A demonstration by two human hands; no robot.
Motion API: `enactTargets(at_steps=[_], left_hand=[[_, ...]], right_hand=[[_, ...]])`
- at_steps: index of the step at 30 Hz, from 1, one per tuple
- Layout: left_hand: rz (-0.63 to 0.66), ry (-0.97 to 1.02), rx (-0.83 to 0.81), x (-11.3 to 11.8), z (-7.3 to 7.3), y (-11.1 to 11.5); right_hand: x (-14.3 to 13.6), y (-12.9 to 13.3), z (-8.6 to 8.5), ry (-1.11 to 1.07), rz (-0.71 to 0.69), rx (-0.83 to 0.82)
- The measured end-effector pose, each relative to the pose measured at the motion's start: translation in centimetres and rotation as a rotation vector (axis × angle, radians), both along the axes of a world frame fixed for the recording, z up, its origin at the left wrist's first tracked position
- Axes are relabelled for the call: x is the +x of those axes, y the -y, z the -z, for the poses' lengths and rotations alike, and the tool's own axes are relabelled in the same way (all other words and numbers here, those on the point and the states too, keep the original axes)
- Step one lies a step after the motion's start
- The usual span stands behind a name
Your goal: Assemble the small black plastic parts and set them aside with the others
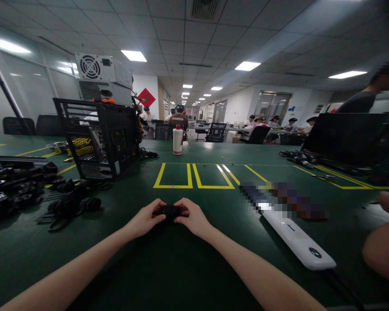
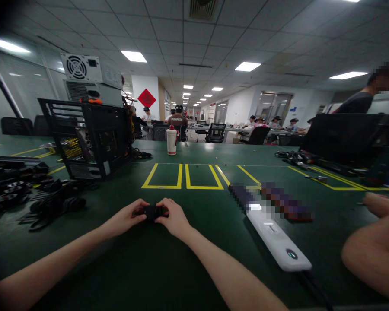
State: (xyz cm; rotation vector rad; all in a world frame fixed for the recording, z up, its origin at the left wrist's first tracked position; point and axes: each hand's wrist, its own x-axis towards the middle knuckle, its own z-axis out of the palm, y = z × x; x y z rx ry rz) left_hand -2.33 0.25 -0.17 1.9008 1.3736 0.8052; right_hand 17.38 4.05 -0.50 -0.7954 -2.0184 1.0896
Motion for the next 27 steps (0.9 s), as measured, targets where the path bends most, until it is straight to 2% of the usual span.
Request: enactTargets(at_steps=[5,9,16,22,27], left_hand=[[0.011,0.067,-0.029,0.4,0.7,-0.9],[0.017,0.132,-0.062,0.6,1.0,-1.3],[0.017,0.153,-0.083,0.7,0.9,-1.4],[0.004,0.120,-0.088,0.9,0.6,-1.1],[-0.005,0.077,-0.064,1.1,0.3,-0.7]], right_hand=[[0.3,-0.3,-0.1,-0.036,-0.054,-0.137],[0.8,-0.5,-0.1,-0.043,-0.065,-0.134],[0.8,-0.7,0.3,-0.051,-0.057,-0.148],[0.9,-1.3,0.0,-0.031,-0.091,-0.116],[0.6,-1.4,0.3,-0.063,-0.082,-0.243]])
